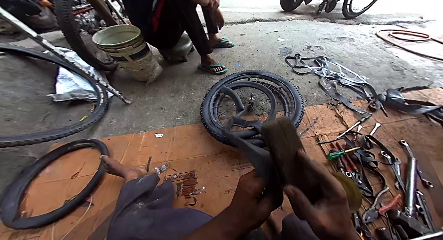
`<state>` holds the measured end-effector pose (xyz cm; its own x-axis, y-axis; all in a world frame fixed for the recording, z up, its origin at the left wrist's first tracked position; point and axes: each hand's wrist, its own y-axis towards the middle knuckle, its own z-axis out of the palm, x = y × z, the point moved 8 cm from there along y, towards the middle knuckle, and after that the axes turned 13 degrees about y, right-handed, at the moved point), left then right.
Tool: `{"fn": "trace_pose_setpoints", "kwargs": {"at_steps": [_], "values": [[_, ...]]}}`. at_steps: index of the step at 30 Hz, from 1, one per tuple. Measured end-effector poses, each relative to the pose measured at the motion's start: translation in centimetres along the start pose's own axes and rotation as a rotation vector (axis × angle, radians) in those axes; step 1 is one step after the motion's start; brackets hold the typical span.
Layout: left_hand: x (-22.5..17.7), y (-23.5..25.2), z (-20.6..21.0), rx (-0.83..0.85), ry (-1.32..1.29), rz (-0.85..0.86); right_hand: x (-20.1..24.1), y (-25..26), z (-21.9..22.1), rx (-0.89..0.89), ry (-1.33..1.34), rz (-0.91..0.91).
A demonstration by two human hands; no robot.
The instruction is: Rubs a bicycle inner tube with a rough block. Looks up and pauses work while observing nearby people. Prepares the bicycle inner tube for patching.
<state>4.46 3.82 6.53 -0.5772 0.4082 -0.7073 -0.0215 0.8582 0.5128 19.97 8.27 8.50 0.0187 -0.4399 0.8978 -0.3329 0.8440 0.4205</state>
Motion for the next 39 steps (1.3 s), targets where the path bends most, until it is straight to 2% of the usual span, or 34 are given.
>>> {"fn": "trace_pose_setpoints", "kwargs": {"at_steps": [2,4,5,7,9,10,14,16,18,20,22,24,28,30,32,34,36,39], "values": [[-0.8,0.3,0.7,0.011,0.002,0.024,0.0,2.1,-0.6,-0.151,0.133,0.061],[-1.0,0.7,0.5,0.009,-0.038,0.022,0.2,2.9,-1.0,-0.204,0.266,0.051],[-0.7,0.9,0.1,-0.001,-0.065,-0.001,0.4,2.3,-1.1,-0.183,0.243,0.022],[0.4,1.1,-1.2,-0.040,-0.079,-0.070,0.7,-0.2,-0.7,-0.004,0.140,-0.059],[0.8,0.8,-1.9,-0.025,-0.011,-0.048,0.0,-2.2,0.4,0.176,0.115,-0.047],[0.7,0.6,-1.5,-0.003,0.006,-0.006,-0.6,-2.2,0.7,0.185,0.117,-0.031],[-0.7,0.0,1.5,0.088,0.040,0.086,-1.3,1.4,-0.8,-0.158,0.231,0.127],[-0.7,0.2,1.9,0.118,0.031,0.063,-1.0,2.5,-1.3,-0.241,0.334,0.118],[0.2,0.9,1.4,0.116,-0.029,-0.023,-0.5,1.6,-1.3,-0.176,0.281,0.069],[1.7,1.0,0.1,0.064,-0.065,-0.119,-0.5,-1.0,-0.3,-0.007,0.205,0.041],[2.0,0.5,-0.3,0.052,-0.025,-0.098,-1.6,-2.7,0.5,0.087,0.179,0.063],[1.4,-0.1,0.8,0.083,0.005,-0.030,-2.5,-1.6,0.0,-0.012,0.175,0.078],[-0.2,0.3,2.0,0.128,0.049,0.031,-2.6,2.4,-1.2,-0.267,0.387,0.164],[0.2,1.1,1.6,0.124,-0.015,-0.031,-1.9,2.1,-1.3,-0.232,0.367,0.134],[1.5,1.2,0.6,0.093,-0.109,-0.147,-1.4,-0.4,-0.6,-0.068,0.265,0.094],[2.0,0.8,-0.1,0.067,-0.095,-0.152,-1.7,-2.7,0.2,0.078,0.205,0.089],[1.7,0.1,1.3,0.108,-0.075,-0.069,-2.4,-2.3,-0.1,0.002,0.216,0.112],[0.1,-0.6,3.3,0.148,0.012,0.043,-2.7,0.4,-1.7,-0.270,0.334,0.214]]}}
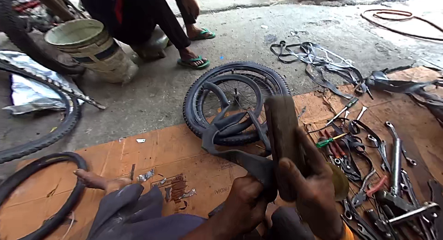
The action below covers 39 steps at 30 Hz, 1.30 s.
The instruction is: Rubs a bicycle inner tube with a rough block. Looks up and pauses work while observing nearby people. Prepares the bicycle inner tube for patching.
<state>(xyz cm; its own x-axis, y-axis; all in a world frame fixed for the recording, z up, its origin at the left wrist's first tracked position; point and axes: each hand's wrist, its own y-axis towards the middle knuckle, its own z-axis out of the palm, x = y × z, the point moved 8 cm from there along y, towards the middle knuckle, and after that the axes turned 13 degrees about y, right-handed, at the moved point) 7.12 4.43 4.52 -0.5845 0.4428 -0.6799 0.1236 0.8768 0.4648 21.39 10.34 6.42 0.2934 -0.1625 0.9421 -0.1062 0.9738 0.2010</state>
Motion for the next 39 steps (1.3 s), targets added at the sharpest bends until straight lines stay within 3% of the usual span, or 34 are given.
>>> {"fn": "trace_pose_setpoints", "kwargs": {"at_steps": [3,5,7,13,15,18,20,26,29,33,39], "values": [[0.5,0.5,0.2,0.044,-0.076,-0.103,0.8,0.4,-0.2,-0.008,-0.005,-0.054],[2.1,0.1,-0.2,0.045,-0.183,-0.250,0.1,-2.0,-0.4,0.147,-0.079,-0.076],[2.6,-0.4,-0.8,0.035,-0.187,-0.275,-1.4,-4.0,-0.4,0.286,-0.144,-0.072],[0.8,-1.0,2.0,0.171,-0.131,-0.104,-0.5,1.5,-0.9,0.006,-0.048,-0.062],[1.1,-0.7,1.2,0.161,-0.150,-0.162,0.2,2.0,-1.0,0.007,0.012,-0.073],[3.0,-0.7,-1.0,0.072,-0.245,-0.336,-0.9,-1.8,-0.8,0.247,-0.160,-0.101],[3.0,-1.1,-1.4,0.067,-0.181,-0.311,-2.4,-3.6,-0.3,0.369,-0.249,-0.140],[1.1,-1.5,1.5,0.231,-0.022,-0.113,-1.6,2.3,-0.9,0.052,-0.179,-0.076],[1.8,-0.6,0.0,0.174,-0.074,-0.182,-0.7,1.5,-0.9,0.101,-0.172,-0.106],[3.1,-0.9,-2.3,0.084,-0.159,-0.278,-2.8,-1.2,-1.5,0.155,-0.137,-0.033],[3.9,-1.3,-2.5,-0.024,-0.306,-0.399,-2.9,-1.6,-1.5,0.141,-0.025,0.014]]}}
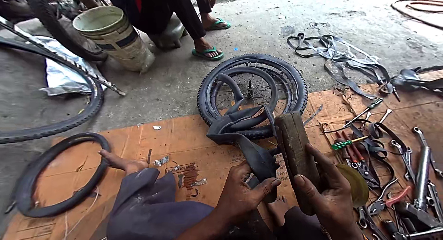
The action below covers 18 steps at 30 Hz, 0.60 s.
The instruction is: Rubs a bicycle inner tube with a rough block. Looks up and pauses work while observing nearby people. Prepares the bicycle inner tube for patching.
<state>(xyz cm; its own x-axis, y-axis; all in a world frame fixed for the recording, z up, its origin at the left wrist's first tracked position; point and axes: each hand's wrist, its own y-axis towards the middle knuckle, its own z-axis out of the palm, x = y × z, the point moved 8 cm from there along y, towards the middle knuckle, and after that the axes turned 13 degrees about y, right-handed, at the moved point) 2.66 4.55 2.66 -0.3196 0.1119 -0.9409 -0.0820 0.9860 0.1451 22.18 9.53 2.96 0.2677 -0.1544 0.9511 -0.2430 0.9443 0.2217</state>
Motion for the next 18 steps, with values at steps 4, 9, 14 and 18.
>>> {"fn": "trace_pose_setpoints", "kwargs": {"at_steps": [4,9,14,18], "values": [[0.0,0.0,-0.1,-0.007,-0.005,0.004,1.2,-0.2,-0.5,0.017,-0.084,-0.033],[-0.2,-0.6,0.1,0.020,0.056,0.069,2.3,-2.9,1.1,0.281,-0.338,-0.106],[-0.6,-1.1,3.6,0.160,0.172,0.177,1.8,1.1,1.1,-0.031,-0.322,-0.100],[-1.0,-0.3,2.8,0.150,0.080,0.155,1.6,3.0,0.1,-0.179,-0.024,-0.025]]}}
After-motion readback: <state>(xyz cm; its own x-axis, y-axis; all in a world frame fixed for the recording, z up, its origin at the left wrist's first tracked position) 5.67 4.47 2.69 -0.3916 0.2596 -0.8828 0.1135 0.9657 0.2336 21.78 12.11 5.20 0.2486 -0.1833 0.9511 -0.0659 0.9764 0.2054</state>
